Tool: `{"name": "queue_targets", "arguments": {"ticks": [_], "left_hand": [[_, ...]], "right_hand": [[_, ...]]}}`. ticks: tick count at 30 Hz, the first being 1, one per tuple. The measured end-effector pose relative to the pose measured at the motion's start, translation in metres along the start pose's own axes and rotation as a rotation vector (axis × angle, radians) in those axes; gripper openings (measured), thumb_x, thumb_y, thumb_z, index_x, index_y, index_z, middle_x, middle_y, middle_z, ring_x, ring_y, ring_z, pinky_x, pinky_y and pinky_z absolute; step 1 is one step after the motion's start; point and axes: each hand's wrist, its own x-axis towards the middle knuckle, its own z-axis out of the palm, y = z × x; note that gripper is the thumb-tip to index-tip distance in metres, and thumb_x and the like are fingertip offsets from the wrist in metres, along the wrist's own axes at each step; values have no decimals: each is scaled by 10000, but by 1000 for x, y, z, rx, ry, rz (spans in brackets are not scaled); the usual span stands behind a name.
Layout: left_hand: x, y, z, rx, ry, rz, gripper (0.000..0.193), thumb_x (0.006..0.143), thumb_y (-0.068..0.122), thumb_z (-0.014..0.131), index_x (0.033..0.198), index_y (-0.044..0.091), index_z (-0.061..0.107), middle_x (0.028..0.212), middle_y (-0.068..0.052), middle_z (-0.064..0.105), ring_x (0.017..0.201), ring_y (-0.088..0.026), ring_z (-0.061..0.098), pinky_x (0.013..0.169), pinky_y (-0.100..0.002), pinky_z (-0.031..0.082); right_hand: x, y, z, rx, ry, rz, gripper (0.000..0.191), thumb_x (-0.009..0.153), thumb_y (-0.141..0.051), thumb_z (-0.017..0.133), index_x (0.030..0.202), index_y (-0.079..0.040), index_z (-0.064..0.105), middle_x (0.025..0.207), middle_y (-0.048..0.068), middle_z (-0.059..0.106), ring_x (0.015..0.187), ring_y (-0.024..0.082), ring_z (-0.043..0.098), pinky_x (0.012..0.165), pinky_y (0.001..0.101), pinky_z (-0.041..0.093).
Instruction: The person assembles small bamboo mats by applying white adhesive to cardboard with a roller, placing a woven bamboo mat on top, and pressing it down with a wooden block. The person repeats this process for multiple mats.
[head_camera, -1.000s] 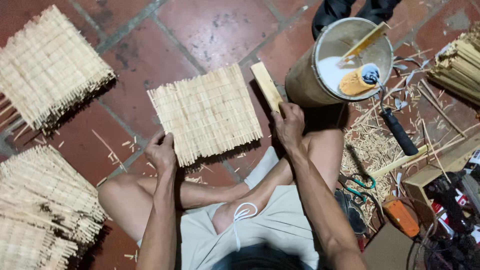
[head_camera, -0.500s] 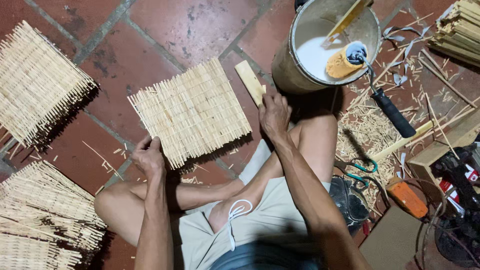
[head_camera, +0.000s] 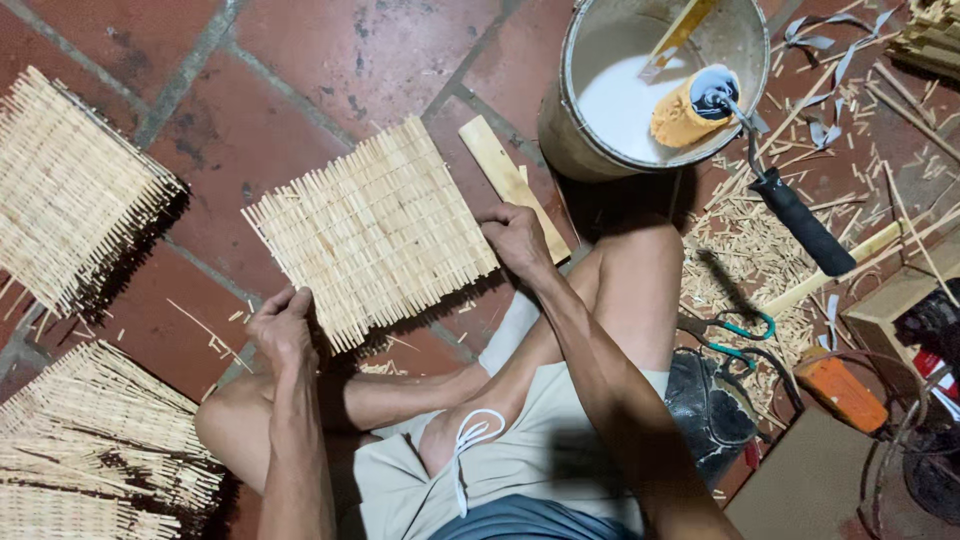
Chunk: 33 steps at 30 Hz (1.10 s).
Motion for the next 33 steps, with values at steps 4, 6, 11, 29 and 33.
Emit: {"name": "queue_targets", "arguments": {"ticks": [4, 6, 11, 29, 33], "left_hand": [[0, 7, -2, 75, 14, -43, 276, 853, 41, 809, 1094, -73, 736, 952, -123, 747, 783, -171, 679, 720, -277, 554], [-3, 14, -1, 100, 22, -49, 256, 855, 37, 810, 1079, -65, 739, 951, -119, 745, 787, -168, 676, 720, -272, 551], [-13, 42, 4, 186, 73, -129, 208, 814, 32, 790, 1020, 17, 765, 940, -101, 765, 826, -178, 724, 773, -288, 616], [29, 10, -25, -63, -72, -293, 168, 842, -10, 794, 992, -8, 720, 913, -94, 738, 769, -160, 674, 699, -296, 566], [35, 4, -30, -120, -160, -327, 167, 883, -8, 760, 1045, -20, 720, 948, -81, 737, 790, -147, 680, 725, -283, 578]], "right_hand": [[-10, -6, 3, -461, 102, -260, 250, 811, -64, 642, 993, -55, 813, 918, 153, 707, 948, 345, 670, 846, 412, 518], [-14, -10, 6, -449, 128, -283, 234, 829, -74, 626, 997, -43, 786, 938, 157, 687, 973, 362, 656, 869, 436, 512], [-13, -18, 2, -263, 87, -107, 237, 856, -94, 603, 1021, -24, 758, 993, 147, 699, 944, 331, 681, 835, 401, 528], [-1, -14, 8, -31, -76, 47, 298, 843, -76, 596, 1069, 0, 775, 943, 136, 788, 834, 175, 727, 778, 292, 559], [-3, -24, 9, -105, -65, 72, 308, 835, -122, 601, 1059, -12, 783, 957, 142, 787, 854, 185, 742, 792, 307, 559]]}}
